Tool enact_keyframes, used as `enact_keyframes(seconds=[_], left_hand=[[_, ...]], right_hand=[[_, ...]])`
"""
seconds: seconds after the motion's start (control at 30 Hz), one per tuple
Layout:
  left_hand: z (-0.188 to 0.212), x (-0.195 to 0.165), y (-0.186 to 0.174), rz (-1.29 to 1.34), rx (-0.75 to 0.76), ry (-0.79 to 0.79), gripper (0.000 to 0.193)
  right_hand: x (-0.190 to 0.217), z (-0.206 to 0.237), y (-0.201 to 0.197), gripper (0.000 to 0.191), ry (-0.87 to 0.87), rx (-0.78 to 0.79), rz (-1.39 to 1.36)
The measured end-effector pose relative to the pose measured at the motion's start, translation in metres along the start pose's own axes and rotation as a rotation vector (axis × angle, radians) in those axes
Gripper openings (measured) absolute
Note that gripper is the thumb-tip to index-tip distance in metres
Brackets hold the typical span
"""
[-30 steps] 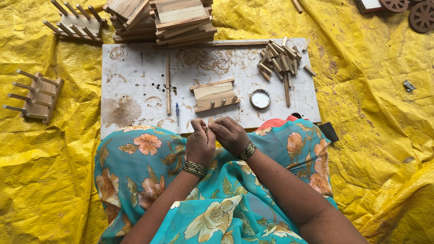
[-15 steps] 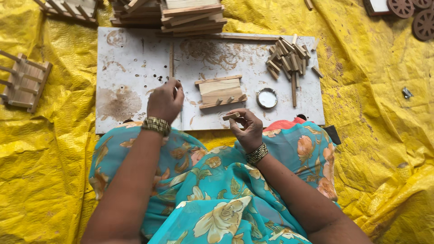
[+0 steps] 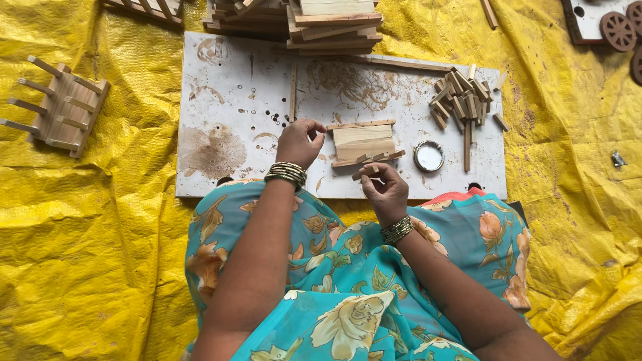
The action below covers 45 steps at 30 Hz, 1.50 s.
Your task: The person sits on the floor and assembles a small wooden rack, picking wooden pegs one at a time, dipping them into a small container of glue, and pressing them into holes on a wooden base. They rotate the base to reach different sides and stack the finished piece with others.
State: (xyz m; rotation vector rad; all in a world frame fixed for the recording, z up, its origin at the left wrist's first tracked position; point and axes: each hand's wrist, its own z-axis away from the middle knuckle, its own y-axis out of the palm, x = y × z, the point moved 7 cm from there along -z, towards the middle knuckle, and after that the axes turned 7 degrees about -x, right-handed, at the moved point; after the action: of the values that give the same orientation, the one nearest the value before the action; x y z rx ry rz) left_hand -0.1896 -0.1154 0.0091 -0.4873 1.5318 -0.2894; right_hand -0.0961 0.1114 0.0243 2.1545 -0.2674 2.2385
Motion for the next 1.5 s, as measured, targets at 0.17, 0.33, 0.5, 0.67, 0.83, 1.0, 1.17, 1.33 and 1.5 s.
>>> enact_keyframes(seconds=[0.17, 0.33, 0.5, 0.67, 0.83, 1.0, 1.17, 1.33, 1.5], left_hand=[[-0.009, 0.001, 0.019, -0.245, 0.061, 0.112, 0.019], [-0.006, 0.001, 0.042, -0.367, 0.218, 0.14, 0.061], [0.002, -0.004, 0.066, -0.574, 0.408, 0.2, 0.13], [-0.002, -0.004, 0.081, -0.669, 0.464, 0.245, 0.143], [0.001, -0.004, 0.096, -0.743, 0.459, 0.332, 0.138], [0.003, -0.004, 0.099, -0.757, 0.404, 0.325, 0.132], [0.005, -0.005, 0.093, -0.707, 0.317, 0.327, 0.129], [0.005, -0.005, 0.094, -0.639, 0.198, 0.296, 0.132], [0.009, -0.005, 0.102, -0.689, 0.048, 0.178, 0.136]], right_hand=[[0.005, 0.005, -0.021, 0.022, -0.043, -0.012, -0.057], [-0.001, -0.003, -0.044, 0.023, -0.066, -0.024, -0.111], [-0.004, -0.006, -0.04, 0.024, -0.065, 0.036, -0.134], [0.026, -0.014, -0.061, 0.018, -0.185, -0.038, -0.148], [0.054, -0.039, -0.109, 0.022, -0.255, -0.211, -0.298], [0.06, -0.051, -0.125, 0.02, -0.285, -0.268, -0.362], [0.055, -0.059, -0.118, 0.022, -0.296, -0.256, -0.376], [0.054, -0.062, -0.116, 0.022, -0.292, -0.253, -0.349], [0.051, -0.065, -0.114, 0.023, -0.286, -0.254, -0.335]])
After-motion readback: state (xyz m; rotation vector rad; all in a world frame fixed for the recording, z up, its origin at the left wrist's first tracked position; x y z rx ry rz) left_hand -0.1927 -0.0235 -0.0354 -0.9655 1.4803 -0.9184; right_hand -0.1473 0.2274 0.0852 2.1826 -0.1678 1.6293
